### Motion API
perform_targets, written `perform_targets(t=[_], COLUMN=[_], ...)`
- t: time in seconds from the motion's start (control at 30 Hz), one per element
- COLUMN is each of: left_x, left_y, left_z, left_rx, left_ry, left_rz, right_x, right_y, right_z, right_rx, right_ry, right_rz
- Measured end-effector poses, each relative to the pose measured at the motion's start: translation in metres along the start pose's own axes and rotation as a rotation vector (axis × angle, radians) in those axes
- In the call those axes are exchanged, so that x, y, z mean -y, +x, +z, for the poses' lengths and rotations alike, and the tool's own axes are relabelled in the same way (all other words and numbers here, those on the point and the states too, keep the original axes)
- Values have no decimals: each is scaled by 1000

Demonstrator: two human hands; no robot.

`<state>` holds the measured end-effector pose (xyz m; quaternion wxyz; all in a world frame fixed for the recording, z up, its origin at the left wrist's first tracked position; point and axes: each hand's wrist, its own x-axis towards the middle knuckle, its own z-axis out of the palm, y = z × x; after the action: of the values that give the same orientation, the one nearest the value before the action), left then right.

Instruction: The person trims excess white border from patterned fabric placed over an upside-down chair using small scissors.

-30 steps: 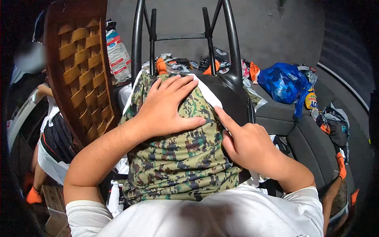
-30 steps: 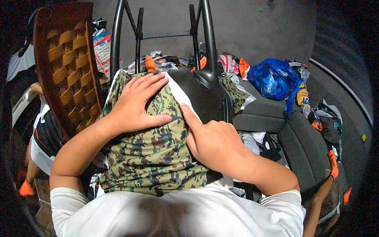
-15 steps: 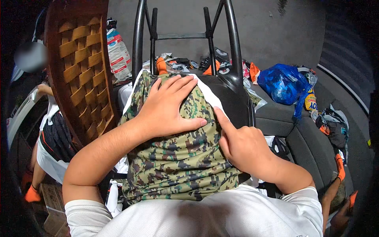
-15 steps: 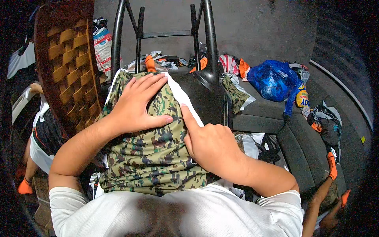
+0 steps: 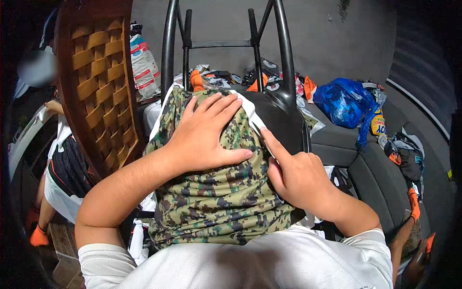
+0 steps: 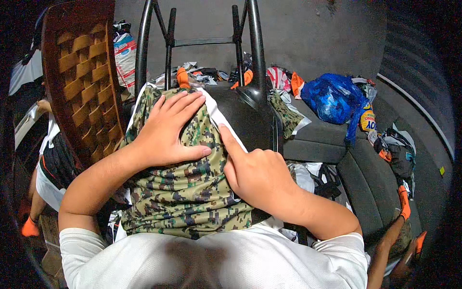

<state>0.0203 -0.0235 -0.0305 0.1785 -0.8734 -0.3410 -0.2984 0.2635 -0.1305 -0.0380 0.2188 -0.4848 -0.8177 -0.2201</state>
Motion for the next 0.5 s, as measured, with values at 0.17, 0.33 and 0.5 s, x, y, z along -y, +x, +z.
perform_targets(t=[0.17,0.33,0.5], left_x=[4,2,1], left_y=[2,1,1], left_z=[3,0,0], left_rx=[-36,3,14], left_ry=[-29,-6,17], left_rz=[1,-6,-14], right_x=[-1,-3,-2], right_y=[-6,-1,5], right_z=[-12,-5,3], right_rx=[19,-27,-44], right_ry=[10,44,58], right_rz=[-1,8,11])
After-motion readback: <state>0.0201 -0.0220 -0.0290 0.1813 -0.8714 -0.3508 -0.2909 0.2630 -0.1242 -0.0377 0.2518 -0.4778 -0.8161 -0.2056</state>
